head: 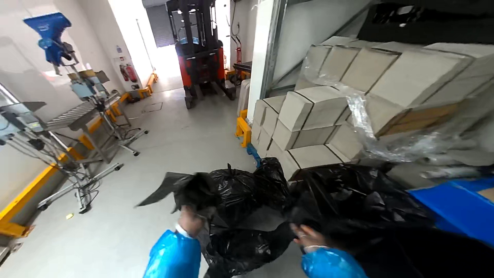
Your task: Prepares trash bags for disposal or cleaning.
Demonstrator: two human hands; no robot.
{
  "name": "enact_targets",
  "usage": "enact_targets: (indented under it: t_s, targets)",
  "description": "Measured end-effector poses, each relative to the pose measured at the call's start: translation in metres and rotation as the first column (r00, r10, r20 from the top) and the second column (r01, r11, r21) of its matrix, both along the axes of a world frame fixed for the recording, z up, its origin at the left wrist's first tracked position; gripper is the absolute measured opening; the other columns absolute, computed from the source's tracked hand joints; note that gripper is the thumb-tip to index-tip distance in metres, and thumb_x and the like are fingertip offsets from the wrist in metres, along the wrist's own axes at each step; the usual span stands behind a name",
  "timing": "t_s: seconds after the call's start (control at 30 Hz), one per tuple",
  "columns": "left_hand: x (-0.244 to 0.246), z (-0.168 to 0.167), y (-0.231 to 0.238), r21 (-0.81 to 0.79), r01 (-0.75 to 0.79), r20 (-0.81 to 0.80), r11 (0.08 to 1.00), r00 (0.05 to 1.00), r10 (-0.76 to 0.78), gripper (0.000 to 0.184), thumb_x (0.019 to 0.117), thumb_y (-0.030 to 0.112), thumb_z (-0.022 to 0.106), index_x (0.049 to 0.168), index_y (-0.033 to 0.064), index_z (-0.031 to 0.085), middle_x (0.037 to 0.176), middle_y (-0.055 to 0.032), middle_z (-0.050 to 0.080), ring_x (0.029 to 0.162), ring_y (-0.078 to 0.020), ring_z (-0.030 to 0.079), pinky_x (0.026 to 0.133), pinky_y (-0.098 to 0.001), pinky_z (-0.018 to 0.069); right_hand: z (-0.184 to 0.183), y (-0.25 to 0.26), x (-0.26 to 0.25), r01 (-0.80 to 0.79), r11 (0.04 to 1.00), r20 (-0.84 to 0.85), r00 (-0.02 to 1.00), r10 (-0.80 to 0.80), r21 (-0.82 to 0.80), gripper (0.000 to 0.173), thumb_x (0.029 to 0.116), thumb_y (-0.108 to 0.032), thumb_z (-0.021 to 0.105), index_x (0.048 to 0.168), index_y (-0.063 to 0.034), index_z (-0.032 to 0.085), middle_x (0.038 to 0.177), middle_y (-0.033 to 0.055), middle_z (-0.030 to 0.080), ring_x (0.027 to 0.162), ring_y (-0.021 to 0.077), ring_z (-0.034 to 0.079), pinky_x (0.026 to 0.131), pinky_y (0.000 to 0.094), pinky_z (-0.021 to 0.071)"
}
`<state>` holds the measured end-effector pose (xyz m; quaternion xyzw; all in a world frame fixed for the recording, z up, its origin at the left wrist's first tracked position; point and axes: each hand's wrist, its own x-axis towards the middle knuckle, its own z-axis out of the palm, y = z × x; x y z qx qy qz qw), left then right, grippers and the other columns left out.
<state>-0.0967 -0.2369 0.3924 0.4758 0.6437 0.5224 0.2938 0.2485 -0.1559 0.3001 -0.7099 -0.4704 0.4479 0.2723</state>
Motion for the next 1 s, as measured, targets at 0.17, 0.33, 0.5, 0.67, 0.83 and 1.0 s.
enact_targets:
  t_s: [0.17, 0.33, 0.5, 0.67, 0.83, 1.0]
  targets:
    - [0.031, 0.0, 0.019, -0.286, 0.208, -0.246, 0.935, 0.928, -0.281, 0.039, 0.0867, 0.031, 0.078, 0.105, -0.0027, 0.069, 0.103, -0.0165, 0.073, 0.102, -0.0264, 0.07, 0.098, -0.0477, 0.0549, 0.046, -0.006, -0.056, -0.483, 0.875, 0.188, 0.864, 0.467, 0.044, 0.068, 0.0936, -0.033, 0.075, 0.15, -0.0035, 0.05, 0.147, 0.0208, 0.055, 0.129, 0.0326, 0.06, 0.109, 0.0467, 0.0498]
    - [0.055, -0.006, 0.018, -0.311, 0.326, -0.378, 0.893, 0.82, -0.431, 0.047, 0.0911, 0.029, 0.072, 0.128, 0.0007, 0.066, 0.125, -0.0184, 0.07, 0.122, -0.03, 0.065, 0.108, -0.0523, 0.0489, 0.098, -0.023, -0.091, -0.232, 0.804, -0.077, 0.943, 0.325, 0.547, 0.079, 0.0759, -0.032, 0.086, 0.142, 0.0004, 0.056, 0.129, 0.02, 0.066, 0.112, 0.0244, 0.068, 0.095, 0.0393, 0.0584]
    - [0.071, -0.003, 0.012, -0.321, 0.325, -0.49, 0.889, 0.747, -0.45, 0.048, 0.0884, 0.024, 0.072, 0.125, -0.0046, 0.065, 0.122, -0.0247, 0.068, 0.118, -0.0375, 0.066, 0.104, -0.0566, 0.0502, 0.103, -0.022, -0.096, -0.061, 0.803, -0.165, 0.967, 0.195, 0.593, 0.029, 0.0792, -0.003, 0.074, 0.108, 0.0053, 0.073, 0.097, 0.0107, 0.076, 0.091, 0.0073, 0.071, 0.086, 0.0266, 0.0587]
    - [0.072, 0.003, 0.009, -0.12, 0.436, -0.016, 0.892, 0.897, -0.441, 0.054, 0.0813, 0.021, 0.084, 0.125, -0.0041, 0.064, 0.117, -0.013, 0.072, 0.109, -0.0163, 0.069, 0.101, -0.0359, 0.0556, 0.11, -0.016, -0.087, 0.065, 0.842, -0.204, 0.977, 0.055, 0.536, 0.017, 0.0803, 0.005, 0.074, 0.098, 0.0053, 0.074, 0.089, 0.0099, 0.074, 0.083, 0.0058, 0.069, 0.08, 0.025, 0.058]
    - [0.079, 0.02, 0.015, -0.006, 0.203, 0.347, 0.979, 0.919, -0.188, 0.046, 0.0873, 0.005, 0.073, 0.131, -0.002, 0.058, 0.097, -0.0088, 0.072, 0.078, -0.0108, 0.069, 0.071, -0.0275, 0.0589, 0.118, -0.018, -0.083, -0.028, 0.855, -0.11, 0.989, 0.1, 0.518, 0.02, 0.0797, -0.001, 0.08, 0.098, 0.0024, 0.075, 0.089, 0.0108, 0.074, 0.082, 0.0117, 0.07, 0.08, 0.032, 0.0582]
    - [0.086, 0.007, 0.02, 0.209, 0.21, 0.179, 0.955, 0.952, -0.249, 0.04, 0.0856, -0.002, 0.071, 0.125, -0.0013, 0.067, 0.103, -0.0074, 0.076, 0.086, -0.0095, 0.072, 0.08, -0.028, 0.061, 0.121, -0.02, -0.076, -0.189, 0.855, 0.041, 0.98, 0.194, 0.483, 0.019, 0.0812, -0.014, 0.078, 0.095, -0.0011, 0.076, 0.085, 0.0097, 0.073, 0.079, 0.015, 0.069, 0.079, 0.0405, 0.0564]
